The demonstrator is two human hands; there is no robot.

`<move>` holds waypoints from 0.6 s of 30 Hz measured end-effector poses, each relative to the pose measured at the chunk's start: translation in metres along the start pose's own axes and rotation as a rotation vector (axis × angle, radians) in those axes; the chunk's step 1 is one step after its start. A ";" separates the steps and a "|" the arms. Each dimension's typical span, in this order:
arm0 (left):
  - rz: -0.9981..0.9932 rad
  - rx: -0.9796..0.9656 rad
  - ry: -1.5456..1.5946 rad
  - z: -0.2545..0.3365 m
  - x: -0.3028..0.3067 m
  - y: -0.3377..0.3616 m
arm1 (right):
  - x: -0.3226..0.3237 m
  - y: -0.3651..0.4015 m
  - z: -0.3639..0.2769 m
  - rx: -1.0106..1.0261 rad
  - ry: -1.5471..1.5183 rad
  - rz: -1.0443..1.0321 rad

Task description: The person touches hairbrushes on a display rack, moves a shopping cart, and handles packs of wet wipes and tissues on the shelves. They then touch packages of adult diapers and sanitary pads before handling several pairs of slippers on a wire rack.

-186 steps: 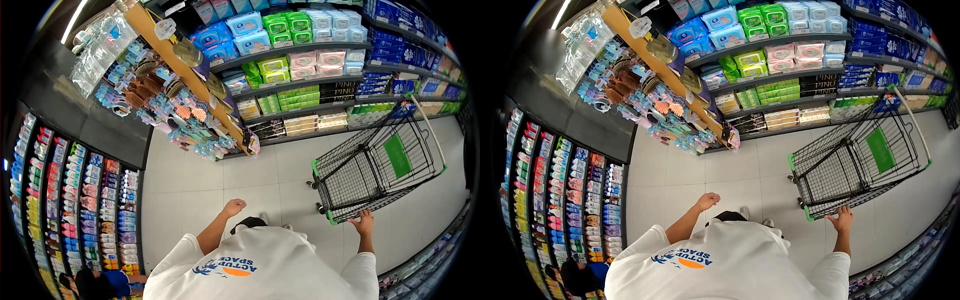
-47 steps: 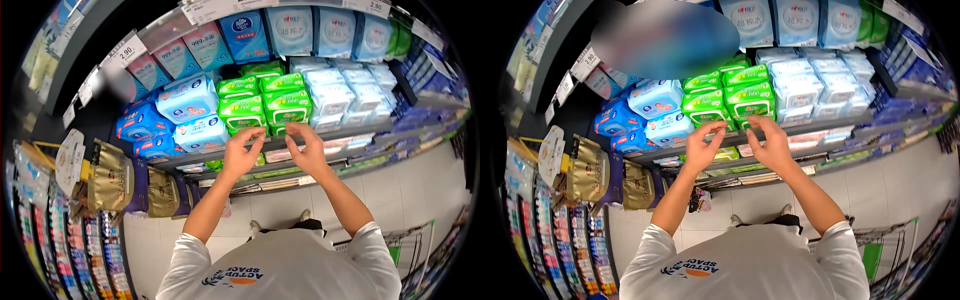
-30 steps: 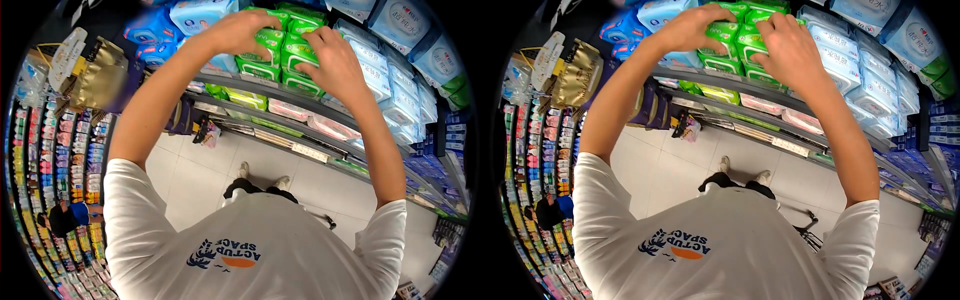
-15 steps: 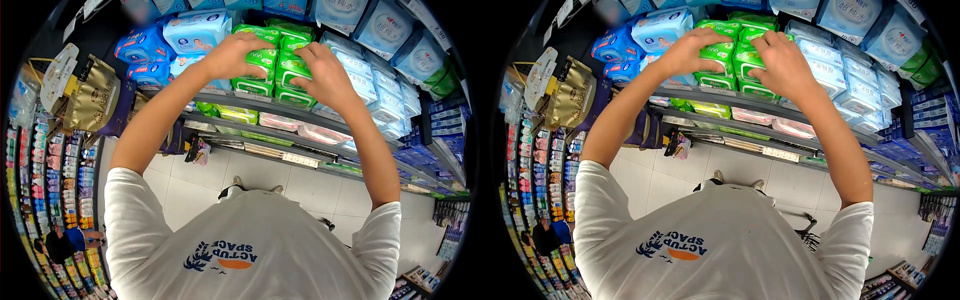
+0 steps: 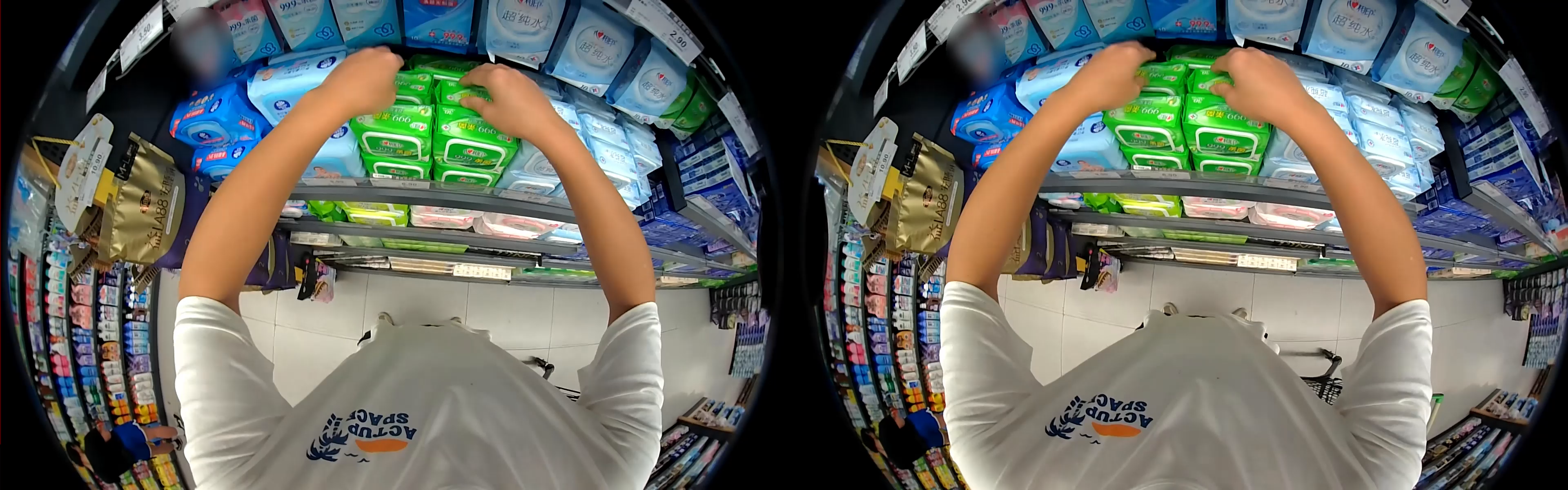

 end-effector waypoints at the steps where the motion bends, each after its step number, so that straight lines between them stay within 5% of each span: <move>1: -0.265 0.079 -0.130 0.000 -0.002 -0.006 | 0.003 -0.004 0.000 0.003 0.006 0.007; 7: -0.254 0.045 -0.023 -0.008 -0.007 -0.018 | 0.001 -0.016 0.011 -0.104 -0.103 -0.177; 18: -0.335 0.046 0.050 -0.012 0.007 -0.025 | -0.005 -0.011 0.012 -0.102 -0.131 -0.129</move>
Point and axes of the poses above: each hand's wrist, its own y-axis away from the middle knuckle, its own x-axis out of the back of the hand, z = x × y, the point moved 1 cm from there along -y, towards the middle knuckle, and after that the axes turned 13 degrees about z, right-handed, at the moved point
